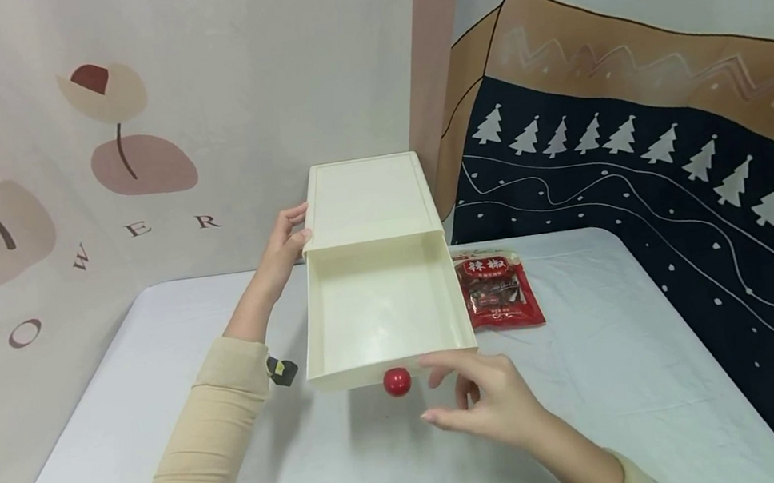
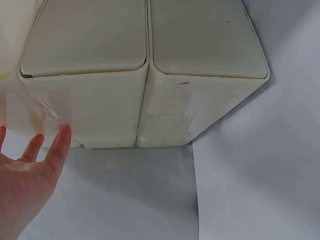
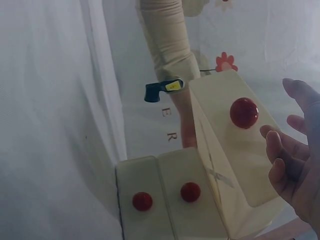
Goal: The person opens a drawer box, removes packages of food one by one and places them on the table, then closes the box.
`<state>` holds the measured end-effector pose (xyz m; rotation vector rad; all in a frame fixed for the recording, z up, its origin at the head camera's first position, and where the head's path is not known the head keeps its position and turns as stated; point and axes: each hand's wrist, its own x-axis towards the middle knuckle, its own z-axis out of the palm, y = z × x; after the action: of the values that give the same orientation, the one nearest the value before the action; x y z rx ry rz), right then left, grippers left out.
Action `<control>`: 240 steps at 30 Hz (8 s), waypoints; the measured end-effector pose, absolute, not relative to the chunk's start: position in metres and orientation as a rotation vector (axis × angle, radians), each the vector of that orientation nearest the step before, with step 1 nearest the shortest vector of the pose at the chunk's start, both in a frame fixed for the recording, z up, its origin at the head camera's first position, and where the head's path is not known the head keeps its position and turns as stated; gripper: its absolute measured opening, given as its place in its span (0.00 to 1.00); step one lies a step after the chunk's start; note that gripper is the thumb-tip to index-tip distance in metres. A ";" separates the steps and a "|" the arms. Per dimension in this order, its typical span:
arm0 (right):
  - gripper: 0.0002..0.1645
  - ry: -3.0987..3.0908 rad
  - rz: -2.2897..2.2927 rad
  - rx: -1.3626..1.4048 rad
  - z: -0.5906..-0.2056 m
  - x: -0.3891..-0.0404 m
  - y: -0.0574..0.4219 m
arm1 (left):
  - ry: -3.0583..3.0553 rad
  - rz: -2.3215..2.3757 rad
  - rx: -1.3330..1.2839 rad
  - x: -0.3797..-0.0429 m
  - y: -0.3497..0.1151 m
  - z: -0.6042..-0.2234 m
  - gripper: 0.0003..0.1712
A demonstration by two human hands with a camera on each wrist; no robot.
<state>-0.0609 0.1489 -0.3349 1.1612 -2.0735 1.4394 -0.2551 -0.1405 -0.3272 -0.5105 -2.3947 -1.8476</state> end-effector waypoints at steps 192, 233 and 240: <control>0.19 -2.206 1.603 0.617 -0.340 -0.153 0.096 | -2.417 -1.870 -0.492 -0.243 -0.137 -0.314 0.32; 0.19 -2.183 1.668 0.604 -0.343 -0.181 0.093 | -2.409 -1.865 -0.498 -0.241 -0.136 -0.313 0.32; 0.20 -2.201 1.661 0.591 -0.342 -0.182 0.093 | -2.422 -1.861 -0.481 -0.241 -0.136 -0.313 0.32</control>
<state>-0.1819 0.0932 -0.3419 0.5907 -2.2012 1.6607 -0.2414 -0.1360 -0.3132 -0.4813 -2.4217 -1.8606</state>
